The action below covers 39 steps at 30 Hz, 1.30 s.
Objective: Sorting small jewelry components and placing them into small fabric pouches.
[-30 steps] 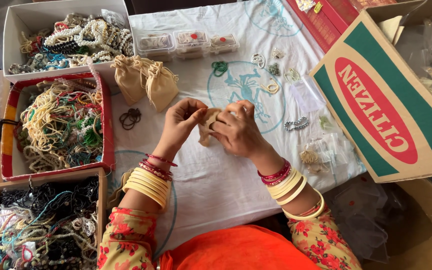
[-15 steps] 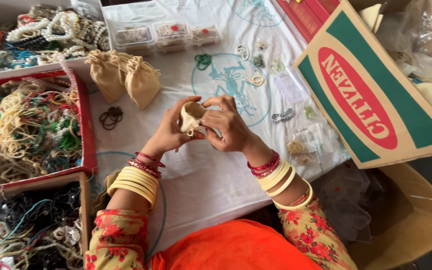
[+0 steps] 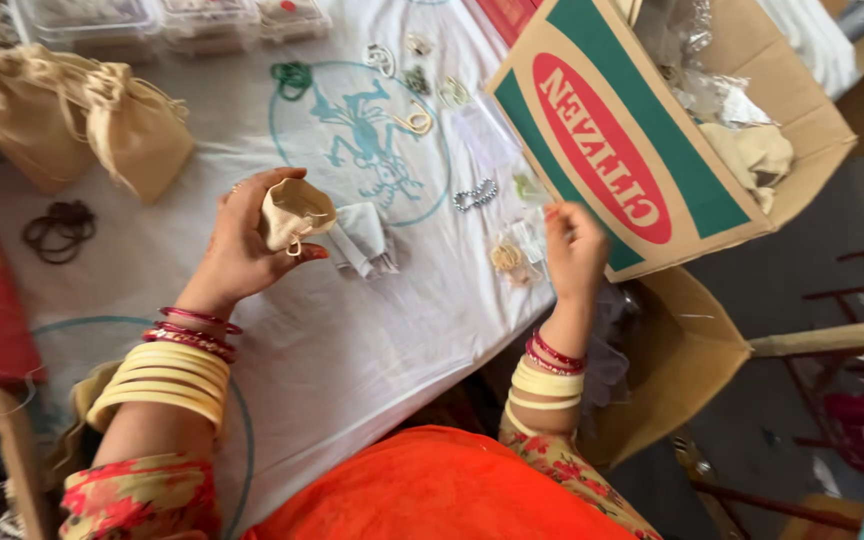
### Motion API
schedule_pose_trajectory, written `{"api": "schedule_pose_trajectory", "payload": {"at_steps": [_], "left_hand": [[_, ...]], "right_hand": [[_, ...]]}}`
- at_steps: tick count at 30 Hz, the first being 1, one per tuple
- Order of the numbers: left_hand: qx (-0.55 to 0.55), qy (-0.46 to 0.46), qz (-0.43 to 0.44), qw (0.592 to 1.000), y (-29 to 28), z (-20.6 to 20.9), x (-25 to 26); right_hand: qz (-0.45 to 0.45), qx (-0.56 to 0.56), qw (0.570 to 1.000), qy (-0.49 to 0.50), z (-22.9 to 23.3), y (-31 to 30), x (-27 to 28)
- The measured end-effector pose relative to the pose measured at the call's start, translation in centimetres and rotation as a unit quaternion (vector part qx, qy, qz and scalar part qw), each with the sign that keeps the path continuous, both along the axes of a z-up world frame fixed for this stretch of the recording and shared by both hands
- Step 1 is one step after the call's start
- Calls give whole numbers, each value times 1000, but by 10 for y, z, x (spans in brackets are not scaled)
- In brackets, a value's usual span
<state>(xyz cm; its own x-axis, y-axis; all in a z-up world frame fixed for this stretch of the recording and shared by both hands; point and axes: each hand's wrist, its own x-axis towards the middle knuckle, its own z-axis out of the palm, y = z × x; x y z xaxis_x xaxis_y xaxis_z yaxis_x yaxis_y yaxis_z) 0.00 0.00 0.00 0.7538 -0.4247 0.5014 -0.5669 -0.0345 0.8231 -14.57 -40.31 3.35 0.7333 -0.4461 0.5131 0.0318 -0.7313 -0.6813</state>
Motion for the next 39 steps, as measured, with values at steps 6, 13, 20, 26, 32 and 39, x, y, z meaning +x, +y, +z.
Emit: {"api": "schedule_pose_trajectory", "payload": {"at_steps": [6, 13, 20, 26, 32, 39], "left_hand": [[66, -35, 27, 997, -4, -4, -4], [72, -49, 44, 995, -3, -13, -7], [42, -39, 36, 998, -5, -10, -6], [33, -47, 24, 998, -2, -11, -4], [31, -40, 36, 998, 2, -7, -1], [67, -39, 24, 997, -4, 4, -7]], "right_hand": [[-50, -197, 968, 147, -40, -5, -29], [-92, -315, 944, 36, -43, 4, -11], [234, 138, 960, -69, 36, 104, 43], [423, 91, 898, -82, 51, 173, 101], [451, 29, 890, -55, 38, 181, 106], [474, -65, 878, 19, 38, 179, 95]]}}
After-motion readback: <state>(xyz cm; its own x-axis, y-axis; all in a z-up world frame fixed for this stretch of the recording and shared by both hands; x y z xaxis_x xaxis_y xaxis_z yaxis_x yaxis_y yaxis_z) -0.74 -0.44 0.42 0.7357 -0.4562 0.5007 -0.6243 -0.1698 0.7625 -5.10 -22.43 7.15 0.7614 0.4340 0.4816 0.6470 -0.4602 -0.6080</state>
